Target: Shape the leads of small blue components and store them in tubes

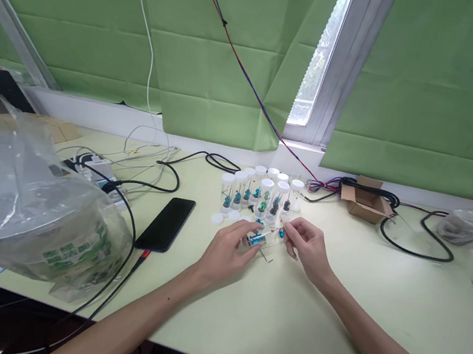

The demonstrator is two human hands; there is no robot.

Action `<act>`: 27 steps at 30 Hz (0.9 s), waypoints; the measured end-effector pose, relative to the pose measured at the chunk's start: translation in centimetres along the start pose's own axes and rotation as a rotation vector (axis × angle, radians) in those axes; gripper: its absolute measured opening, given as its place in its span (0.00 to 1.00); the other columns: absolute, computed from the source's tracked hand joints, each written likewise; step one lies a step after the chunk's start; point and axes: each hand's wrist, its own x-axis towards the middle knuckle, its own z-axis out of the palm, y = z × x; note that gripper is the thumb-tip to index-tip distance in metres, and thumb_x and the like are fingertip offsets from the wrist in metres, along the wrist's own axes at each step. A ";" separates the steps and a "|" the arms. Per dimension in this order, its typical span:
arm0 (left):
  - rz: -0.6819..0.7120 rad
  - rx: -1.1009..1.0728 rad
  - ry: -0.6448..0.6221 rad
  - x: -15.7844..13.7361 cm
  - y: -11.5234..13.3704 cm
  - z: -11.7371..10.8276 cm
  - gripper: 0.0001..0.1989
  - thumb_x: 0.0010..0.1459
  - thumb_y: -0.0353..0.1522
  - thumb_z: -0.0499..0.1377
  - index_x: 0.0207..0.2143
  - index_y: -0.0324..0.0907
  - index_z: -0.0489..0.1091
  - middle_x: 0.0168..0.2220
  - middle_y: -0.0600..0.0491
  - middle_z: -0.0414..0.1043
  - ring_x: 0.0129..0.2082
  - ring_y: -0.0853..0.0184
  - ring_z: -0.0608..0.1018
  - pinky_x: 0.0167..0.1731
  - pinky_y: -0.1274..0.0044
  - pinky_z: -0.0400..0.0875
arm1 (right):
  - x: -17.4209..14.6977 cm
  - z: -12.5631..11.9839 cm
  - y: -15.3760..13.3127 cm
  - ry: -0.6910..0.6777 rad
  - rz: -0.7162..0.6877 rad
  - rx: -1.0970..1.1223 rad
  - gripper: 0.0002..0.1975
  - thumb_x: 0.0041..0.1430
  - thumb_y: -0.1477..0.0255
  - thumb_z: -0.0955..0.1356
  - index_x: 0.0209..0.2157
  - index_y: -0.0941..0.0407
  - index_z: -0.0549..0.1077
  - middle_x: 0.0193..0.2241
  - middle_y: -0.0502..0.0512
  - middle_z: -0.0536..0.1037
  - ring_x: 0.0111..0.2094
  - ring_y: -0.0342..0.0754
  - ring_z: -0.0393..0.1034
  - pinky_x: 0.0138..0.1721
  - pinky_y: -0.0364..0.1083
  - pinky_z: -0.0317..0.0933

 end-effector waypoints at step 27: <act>-0.032 -0.042 -0.089 0.1 1.0 -0.3 0.17 0.56 0.31 0.62 0.49 0.44 0.71 0.40 0.51 0.76 0.31 0.69 0.74 0.30 0.76 0.70 | 1.4 -3.0 0.8 -0.488 0.374 0.327 0.16 0.56 0.65 0.73 0.43 0.60 0.77 0.27 0.54 0.78 0.18 0.37 0.61 0.19 0.39 0.54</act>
